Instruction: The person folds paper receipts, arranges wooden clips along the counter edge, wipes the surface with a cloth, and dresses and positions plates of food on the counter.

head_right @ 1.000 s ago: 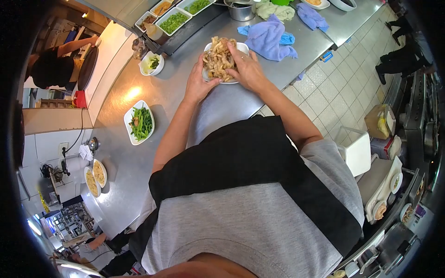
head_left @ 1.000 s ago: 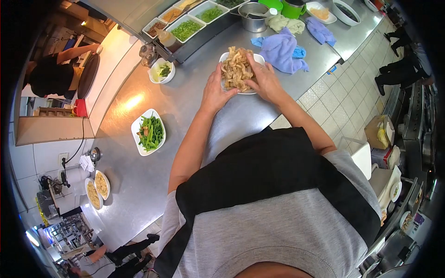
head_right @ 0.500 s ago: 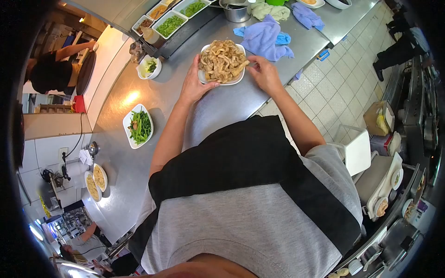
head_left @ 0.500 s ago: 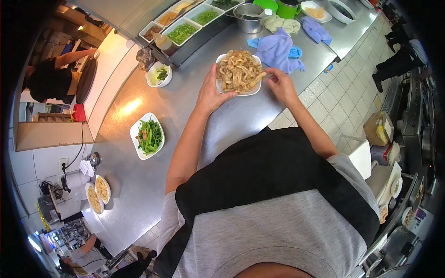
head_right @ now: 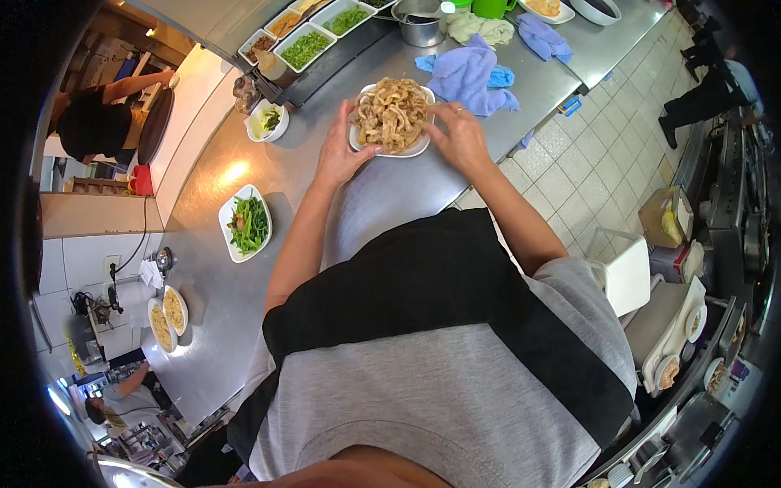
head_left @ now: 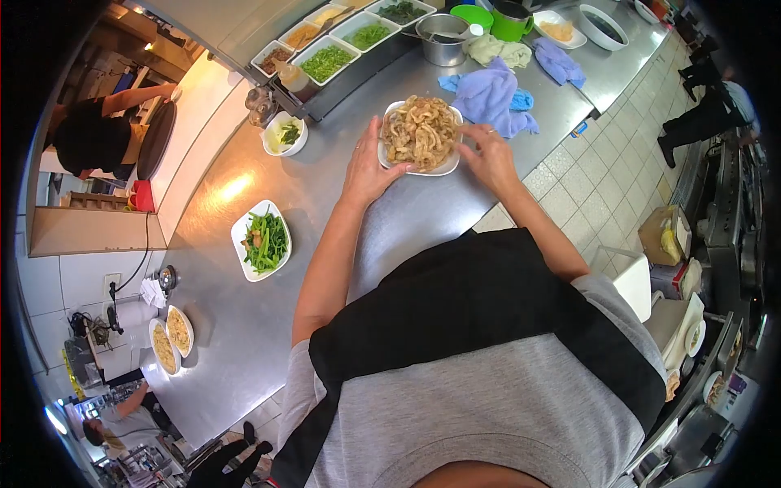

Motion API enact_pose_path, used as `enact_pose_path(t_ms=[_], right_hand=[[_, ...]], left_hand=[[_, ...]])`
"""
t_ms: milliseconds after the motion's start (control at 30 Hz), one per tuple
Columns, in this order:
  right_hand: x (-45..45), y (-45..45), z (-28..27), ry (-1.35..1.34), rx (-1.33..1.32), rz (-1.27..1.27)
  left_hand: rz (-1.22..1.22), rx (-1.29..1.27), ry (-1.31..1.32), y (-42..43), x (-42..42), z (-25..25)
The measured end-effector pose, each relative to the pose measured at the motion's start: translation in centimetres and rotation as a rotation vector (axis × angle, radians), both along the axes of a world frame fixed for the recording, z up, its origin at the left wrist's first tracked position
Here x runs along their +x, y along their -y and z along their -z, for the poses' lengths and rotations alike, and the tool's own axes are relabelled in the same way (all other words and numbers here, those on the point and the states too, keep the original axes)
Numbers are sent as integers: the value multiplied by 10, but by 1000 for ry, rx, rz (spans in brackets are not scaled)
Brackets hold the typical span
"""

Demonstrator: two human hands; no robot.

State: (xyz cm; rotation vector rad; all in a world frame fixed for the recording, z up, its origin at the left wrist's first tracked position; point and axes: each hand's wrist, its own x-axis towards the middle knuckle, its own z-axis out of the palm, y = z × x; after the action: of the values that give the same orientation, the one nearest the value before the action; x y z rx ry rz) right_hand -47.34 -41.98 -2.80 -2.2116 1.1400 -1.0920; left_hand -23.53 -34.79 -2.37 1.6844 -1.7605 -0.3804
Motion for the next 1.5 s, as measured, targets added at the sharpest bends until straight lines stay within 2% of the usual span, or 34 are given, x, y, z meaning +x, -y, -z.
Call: enact_pose_path(t_ms=[33, 133, 233, 333, 533, 633, 733, 833, 933, 1033, 1133, 1233, 1333, 1433, 1467, 1500], right_hand=[[-3, 1, -2, 4, 65, 34], [-4, 12, 7, -22, 40, 58], [3, 13, 17, -99, -121, 52], [1, 17, 14, -130, -121, -44], [10, 16, 8, -72, -34, 11], [18, 10, 9, -65, 139, -14], [14, 12, 12, 110, 302, -86], [-1, 16, 2, 79, 373, -142], [-7, 35, 4, 83, 213, -58], [1, 53, 6, 40, 165, -11], [7, 53, 14, -37, 144, -51], [-1, 45, 5, -137, 249, -146], [-19, 71, -1, -257, 51, -261], [-29, 109, -5, -197, -179, 36], [-35, 120, 2, -292, -195, 40], [-41, 130, 13, -387, -213, 44]], left_hand=[[-10, -17, -9, -1, 0, 2], [-37, -15, 28, -2, -6, 13], [-67, -4, 180, -8, -14, 18], [-54, 22, 249, -8, -12, 15], [-84, 12, 252, -9, -15, 10], [-76, -23, 224, -9, -15, 12], [-69, -26, 208, -8, -10, 13], [-57, -44, 219, -9, -7, 14], [-83, -74, 183, -12, -10, 14], [-96, -58, 110, -16, -16, 13], [-123, -20, 86, -16, -13, 13], [-117, -50, 70, -20, 1, 13], [-188, -189, 63, -37, 15, 6], [-399, -359, -75, -53, 0, -15], [-455, -413, -140, -55, -7, -22], [-411, -406, -191, -56, -15, -25]])
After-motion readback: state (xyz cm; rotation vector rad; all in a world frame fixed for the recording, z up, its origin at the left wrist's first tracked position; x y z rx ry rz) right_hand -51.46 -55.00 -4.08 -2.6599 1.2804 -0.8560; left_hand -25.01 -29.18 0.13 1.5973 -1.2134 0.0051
